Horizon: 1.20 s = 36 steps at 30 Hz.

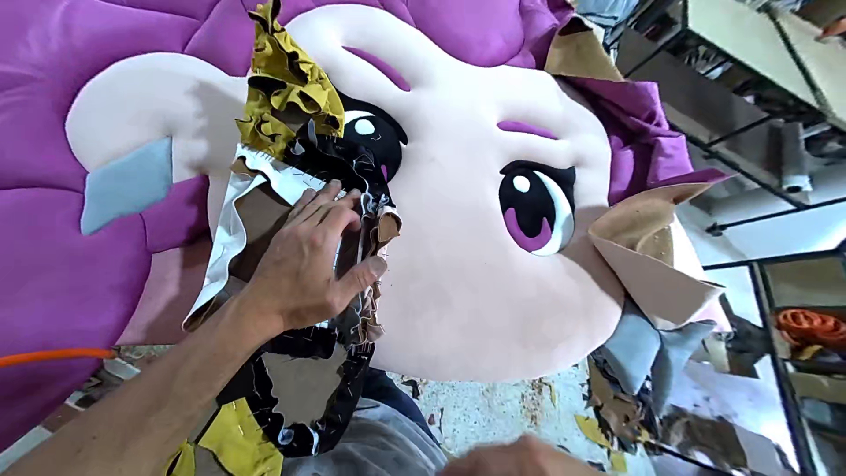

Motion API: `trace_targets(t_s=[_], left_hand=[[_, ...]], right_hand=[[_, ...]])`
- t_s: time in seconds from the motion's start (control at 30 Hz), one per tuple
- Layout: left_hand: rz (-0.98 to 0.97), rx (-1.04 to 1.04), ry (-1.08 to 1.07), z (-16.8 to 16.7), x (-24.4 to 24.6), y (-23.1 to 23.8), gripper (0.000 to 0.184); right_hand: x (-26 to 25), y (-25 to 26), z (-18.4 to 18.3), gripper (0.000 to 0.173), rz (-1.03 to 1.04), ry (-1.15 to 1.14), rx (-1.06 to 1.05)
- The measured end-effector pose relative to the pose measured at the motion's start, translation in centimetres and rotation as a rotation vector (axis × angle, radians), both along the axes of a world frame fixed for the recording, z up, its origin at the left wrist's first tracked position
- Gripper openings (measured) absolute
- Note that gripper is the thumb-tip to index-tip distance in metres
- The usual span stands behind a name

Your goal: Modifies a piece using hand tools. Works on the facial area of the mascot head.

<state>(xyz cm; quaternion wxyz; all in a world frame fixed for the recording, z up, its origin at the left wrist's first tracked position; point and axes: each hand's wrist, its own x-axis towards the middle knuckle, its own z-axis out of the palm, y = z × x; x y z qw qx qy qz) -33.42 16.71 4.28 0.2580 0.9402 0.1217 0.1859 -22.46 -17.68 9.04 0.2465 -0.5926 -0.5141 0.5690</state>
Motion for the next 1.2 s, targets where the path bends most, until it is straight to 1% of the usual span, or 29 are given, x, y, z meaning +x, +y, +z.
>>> trace_targets(t_s=[0.07,0.1,0.13,0.17,0.2,0.27,0.3,0.37,0.43,0.5,0.6,0.63,0.67,0.7,0.73,0.8,0.87,0.9,1.0,1.1,1.2], left_hand=[[0.078,0.046,0.057,0.1,0.7,-1.3,0.075],[0.118,0.084,0.084,-0.1,1.1,-2.0,0.076],[0.155,0.124,0.098,-0.4,1.4,-2.6,0.075],[0.181,0.154,0.086,-0.7,1.6,-3.1,0.071],[0.196,0.164,0.050,-1.1,1.7,-3.4,0.065],[0.200,0.167,-0.032,-1.5,1.5,-3.5,0.056],[0.194,0.171,-0.061,-1.6,1.4,-3.4,0.053],[0.172,0.177,-0.082,-1.8,1.1,-3.2,0.051],[0.169,0.183,-0.100,-1.9,1.1,-2.9,0.047],[0.179,0.193,-0.129,-2.0,1.1,-2.6,0.042],[0.161,0.206,-0.272,-2.1,1.5,-2.0,0.033],[0.111,0.221,-0.324,-1.8,1.9,-1.5,0.036],[0.039,0.249,-0.351,-1.6,2.3,-1.0,0.044],[-0.031,0.283,-0.352,-1.5,2.7,-0.6,0.050],[-0.084,0.315,-0.346,-1.4,3.1,-0.3,0.049],[-0.111,0.331,-0.379,-1.5,3.8,0.2,0.036],[-0.096,0.290,-0.454,-1.9,3.8,0.4,0.021],[-0.087,0.270,-0.482,-2.0,3.7,0.3,0.016],[-0.048,0.240,-0.512,-2.2,3.5,0.2,0.012],[0.000,0.246,-0.515,-2.2,3.5,0.2,0.016],[-0.008,0.304,-0.415,-2.2,3.4,0.4,0.039]], right_hand=[[1.4,-0.3,0.5,0.028,-0.209,-0.210,-0.031],[2.1,0.0,1.0,0.021,-0.284,-0.354,-0.055],[2.6,0.4,1.3,0.018,-0.317,-0.505,-0.074],[3.0,0.7,1.4,0.018,-0.318,-0.660,-0.058],[3.2,0.9,1.3,0.018,-0.308,-0.813,0.002],[3.7,1.4,0.6,0.020,-0.285,-1.086,0.202],[4.1,1.8,0.4,0.020,-0.267,-1.172,0.268],[4.6,3.0,0.6,0.020,-0.227,-1.266,0.305],[5.0,4.6,1.1,0.018,-0.200,-1.294,0.291],[5.4,6.5,1.6,0.019,-0.174,-1.300,0.266],[6.2,9.0,1.8,0.022,-0.152,-1.322,0.292],[6.7,9.7,1.8,0.022,-0.145,-1.333,0.312],[7.3,10.3,1.7,0.023,-0.136,-1.337,0.327],[7.7,10.6,1.4,0.024,-0.128,-1.331,0.331],[8.1,10.7,1.2,0.024,-0.121,-1.317,0.329],[9.2,11.0,0.7,0.024,-0.110,-1.294,0.331],[10.2,11.1,0.2,0.021,-0.113,-1.266,0.356],[10.5,11.2,-0.1,0.020,-0.123,-1.252,0.376],[11.1,11.8,-0.5,0.017,-0.145,-1.233,0.431],[11.6,12.8,-0.6,0.017,-0.148,-1.245,0.437],[12.1,13.5,-1.2,0.017,-0.174,-1.253,0.457]])
